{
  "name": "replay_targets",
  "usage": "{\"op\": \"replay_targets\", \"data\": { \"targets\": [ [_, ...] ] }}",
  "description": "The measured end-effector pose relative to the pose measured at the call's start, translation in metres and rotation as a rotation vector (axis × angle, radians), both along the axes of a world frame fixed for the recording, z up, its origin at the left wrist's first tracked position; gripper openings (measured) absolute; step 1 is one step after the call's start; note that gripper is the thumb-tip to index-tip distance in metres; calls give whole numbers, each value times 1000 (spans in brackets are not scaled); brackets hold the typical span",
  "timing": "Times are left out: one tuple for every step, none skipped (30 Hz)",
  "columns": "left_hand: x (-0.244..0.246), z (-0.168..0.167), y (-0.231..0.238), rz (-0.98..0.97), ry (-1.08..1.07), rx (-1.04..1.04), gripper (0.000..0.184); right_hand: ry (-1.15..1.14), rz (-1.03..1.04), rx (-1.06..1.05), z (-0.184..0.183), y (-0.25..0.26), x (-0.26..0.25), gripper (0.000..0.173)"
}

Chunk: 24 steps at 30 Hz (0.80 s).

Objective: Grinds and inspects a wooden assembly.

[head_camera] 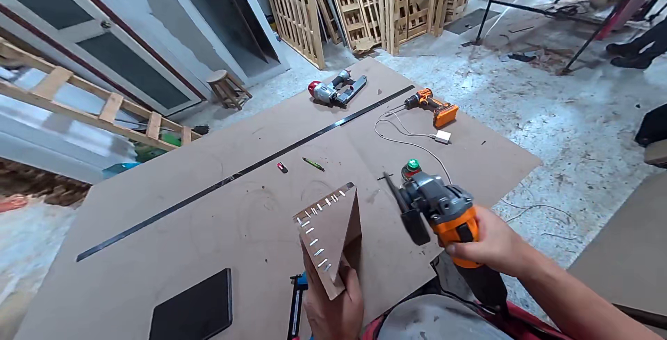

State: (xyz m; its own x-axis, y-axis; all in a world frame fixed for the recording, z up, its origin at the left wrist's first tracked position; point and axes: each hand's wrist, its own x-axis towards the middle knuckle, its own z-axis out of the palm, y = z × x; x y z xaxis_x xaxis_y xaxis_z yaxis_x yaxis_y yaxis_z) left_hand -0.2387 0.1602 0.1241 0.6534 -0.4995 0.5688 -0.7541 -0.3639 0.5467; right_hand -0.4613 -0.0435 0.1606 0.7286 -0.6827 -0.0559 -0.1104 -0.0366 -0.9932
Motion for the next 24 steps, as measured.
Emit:
{"op": "replay_targets", "data": {
  "targets": [
    [-3,-1,2,-12,2,-4,75,39,24,-15,4,1,4,53],
    [-4,-1,2,-32,2,-14,74,60,45,-30,8,2,9,54],
    [-6,-1,2,-54,0,-25,74,66,61,-42,11,3,12,54],
    [-7,-1,2,-78,2,-43,73,68,70,-51,13,4,15,55],
    [-8,-1,0,-94,-1,-61,74,72,69,-59,16,4,16,55],
    [-8,-2,-2,-108,-3,-75,74,76,64,-64,17,4,16,56],
    [-8,-1,-3,-121,-2,-82,74,80,54,-72,19,3,15,57],
    [-9,-1,-4,-131,-3,-83,74,85,47,-79,20,2,14,58],
    [-10,0,-4,-132,-5,-82,73,99,41,-92,21,1,12,59],
    [-10,0,-4,-130,-8,-74,72,127,34,-118,21,-1,10,59],
    [-11,1,-4,-131,-9,-64,71,151,29,-146,22,-2,8,59],
    [-11,1,-4,-130,-10,-61,71,160,33,-177,22,-4,6,58],
    [-11,2,-5,-128,-7,-61,71,161,37,-195,23,-6,4,58],
    [-11,3,-6,-125,-1,-65,71,164,39,-212,23,-7,3,58],
    [-11,3,-7,-126,1,-70,70,172,37,-233,24,-9,2,58],
    [-11,3,-8,-134,1,-80,70,178,36,-250,25,-10,1,59],
    [-11,4,-8,-147,6,-88,72,187,31,-264,28,-11,0,59],
    [-12,4,-8,-156,8,-91,72,188,30,-271,30,-13,0,59],
    [-12,4,-9,-155,-2,-90,73,184,34,-267,33,-14,-1,60],
    [-13,4,-9,-156,0,-84,73,184,38,-267,34,-16,-1,60],
    [-13,5,-9,-149,-2,-79,73,198,42,-276,35,-17,-2,60],
    [-13,5,-9,-142,1,-75,74,212,42,-286,36,-18,-2,60],
    [-13,6,-9,-136,9,-69,74,215,46,-289,36,-19,-2,59],
    [-12,6,-9,-131,15,-64,74,217,49,-293,36,-18,-2,59]
  ]
}}
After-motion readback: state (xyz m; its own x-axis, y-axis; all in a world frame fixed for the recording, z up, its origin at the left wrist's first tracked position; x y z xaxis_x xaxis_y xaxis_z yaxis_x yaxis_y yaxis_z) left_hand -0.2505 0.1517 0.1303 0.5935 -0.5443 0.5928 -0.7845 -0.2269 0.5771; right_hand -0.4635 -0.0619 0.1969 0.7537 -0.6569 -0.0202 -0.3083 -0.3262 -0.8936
